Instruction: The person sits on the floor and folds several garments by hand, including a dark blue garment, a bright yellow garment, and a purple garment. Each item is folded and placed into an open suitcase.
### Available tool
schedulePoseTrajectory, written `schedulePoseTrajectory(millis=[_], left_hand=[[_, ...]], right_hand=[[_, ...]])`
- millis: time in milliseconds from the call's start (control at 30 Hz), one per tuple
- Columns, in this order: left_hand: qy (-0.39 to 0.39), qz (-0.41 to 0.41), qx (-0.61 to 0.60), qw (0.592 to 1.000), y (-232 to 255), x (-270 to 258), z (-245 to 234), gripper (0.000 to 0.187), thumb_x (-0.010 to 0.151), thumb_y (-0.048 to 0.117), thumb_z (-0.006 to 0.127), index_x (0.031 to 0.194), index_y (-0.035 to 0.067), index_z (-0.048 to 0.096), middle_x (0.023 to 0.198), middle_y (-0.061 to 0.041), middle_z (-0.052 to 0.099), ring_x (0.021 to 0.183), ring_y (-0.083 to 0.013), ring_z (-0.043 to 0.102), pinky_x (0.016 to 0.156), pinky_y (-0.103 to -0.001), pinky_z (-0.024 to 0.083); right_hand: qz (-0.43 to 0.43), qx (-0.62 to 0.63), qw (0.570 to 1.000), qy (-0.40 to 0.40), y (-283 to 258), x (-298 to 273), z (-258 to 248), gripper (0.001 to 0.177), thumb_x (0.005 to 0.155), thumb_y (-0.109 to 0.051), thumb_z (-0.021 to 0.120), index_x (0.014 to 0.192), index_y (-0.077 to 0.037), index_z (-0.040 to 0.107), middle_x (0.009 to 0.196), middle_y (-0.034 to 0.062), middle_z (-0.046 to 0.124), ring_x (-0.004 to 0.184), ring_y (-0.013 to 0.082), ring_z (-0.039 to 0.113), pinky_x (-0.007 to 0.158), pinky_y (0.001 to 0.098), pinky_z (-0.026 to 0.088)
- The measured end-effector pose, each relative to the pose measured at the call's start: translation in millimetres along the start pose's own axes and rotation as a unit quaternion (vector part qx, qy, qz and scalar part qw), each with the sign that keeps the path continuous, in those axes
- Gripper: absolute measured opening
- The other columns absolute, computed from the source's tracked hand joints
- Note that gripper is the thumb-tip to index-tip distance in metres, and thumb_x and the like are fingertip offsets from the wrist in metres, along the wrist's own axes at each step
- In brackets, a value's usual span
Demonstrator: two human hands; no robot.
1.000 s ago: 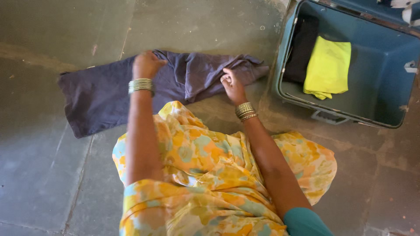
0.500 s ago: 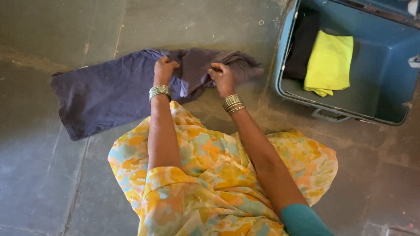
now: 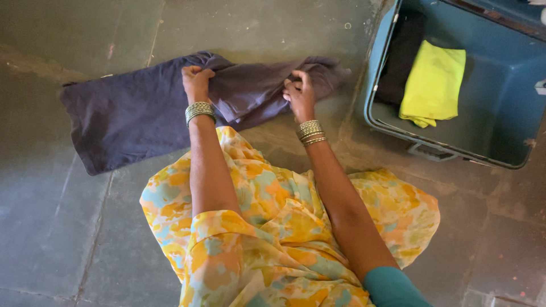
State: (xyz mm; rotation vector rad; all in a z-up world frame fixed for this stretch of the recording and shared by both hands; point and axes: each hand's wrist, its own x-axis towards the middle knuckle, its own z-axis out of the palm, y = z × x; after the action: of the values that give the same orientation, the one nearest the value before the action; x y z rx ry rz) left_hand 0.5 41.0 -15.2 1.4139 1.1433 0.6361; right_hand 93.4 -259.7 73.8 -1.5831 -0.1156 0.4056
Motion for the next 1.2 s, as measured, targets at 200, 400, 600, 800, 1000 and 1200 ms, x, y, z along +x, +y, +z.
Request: schedulePoseTrajectory(millis=[200,400,600,800,1000,1200], left_hand=[[-0.058,-0.094,-0.084,0.99,39,-26,-9,0.066,0.067,0.012,0.088,0.123,0.005,0.054,0.106,-0.011,0.067,0.092,-0.0209,0.066,0.081,-0.036,0.058],[-0.185,-0.082,-0.164,0.965,98,-55,-11,0.091,0.07,0.002,0.081,0.15,0.012,0.039,0.129,-0.01,0.059,0.107,-0.019,0.066,0.088,-0.036,0.058],[-0.325,-0.036,-0.261,0.908,128,-74,2,0.076,0.087,-0.002,0.068,0.157,0.005,0.038,0.148,-0.012,0.056,0.115,-0.0202,0.069,0.087,-0.036,0.064],[-0.296,-0.043,-0.162,0.94,90,-68,23,0.08,0.083,-0.001,0.074,0.154,0.005,0.038,0.136,-0.011,0.062,0.095,-0.0151,0.069,0.078,-0.03,0.062],[-0.249,-0.037,-0.108,0.962,55,-45,35,0.063,0.088,0.009,0.078,0.147,0.002,0.054,0.123,-0.012,0.067,0.092,-0.017,0.068,0.08,-0.031,0.061],[-0.215,-0.098,-0.219,0.947,50,-38,41,0.046,0.097,0.018,0.069,0.136,-0.006,0.064,0.11,-0.013,0.076,0.094,-0.022,0.075,0.079,-0.035,0.066]], right_hand=[[0.051,0.032,0.994,-0.093,-11,-5,17,0.042,0.095,-0.011,0.075,0.136,-0.003,0.064,0.114,0.0114,0.069,0.099,0.0185,0.062,0.086,0.0347,0.053],[-0.11,0.01,0.993,-0.046,-38,36,8,0.064,0.083,-0.004,0.087,0.141,-0.002,0.061,0.148,0.0207,0.061,0.136,0.0265,0.058,0.114,0.0381,0.051],[-0.07,0.136,0.981,-0.123,-73,94,-16,0.102,0.081,0.006,0.08,0.16,-0.022,0.023,0.173,0.0241,0.014,0.095,0.0231,0.069,0.081,0.0343,0.063],[-0.024,-0.07,0.997,-0.034,-12,105,-6,0.083,0.077,-0.003,0.088,0.148,-0.013,0.046,0.137,0.0214,0.056,0.086,0.0139,0.073,0.074,0.029,0.065],[-0.232,-0.374,0.894,0.082,32,86,17,0.067,0.082,-0.021,0.099,0.133,-0.016,0.055,0.099,0.0102,0.072,0.08,0.0205,0.069,0.075,0.0371,0.057],[-0.252,-0.314,0.914,-0.05,-15,65,24,0.083,0.07,0.002,0.085,0.144,-0.014,0.049,0.13,0.0109,0.067,0.095,0.0245,0.065,0.087,0.0364,0.056]])
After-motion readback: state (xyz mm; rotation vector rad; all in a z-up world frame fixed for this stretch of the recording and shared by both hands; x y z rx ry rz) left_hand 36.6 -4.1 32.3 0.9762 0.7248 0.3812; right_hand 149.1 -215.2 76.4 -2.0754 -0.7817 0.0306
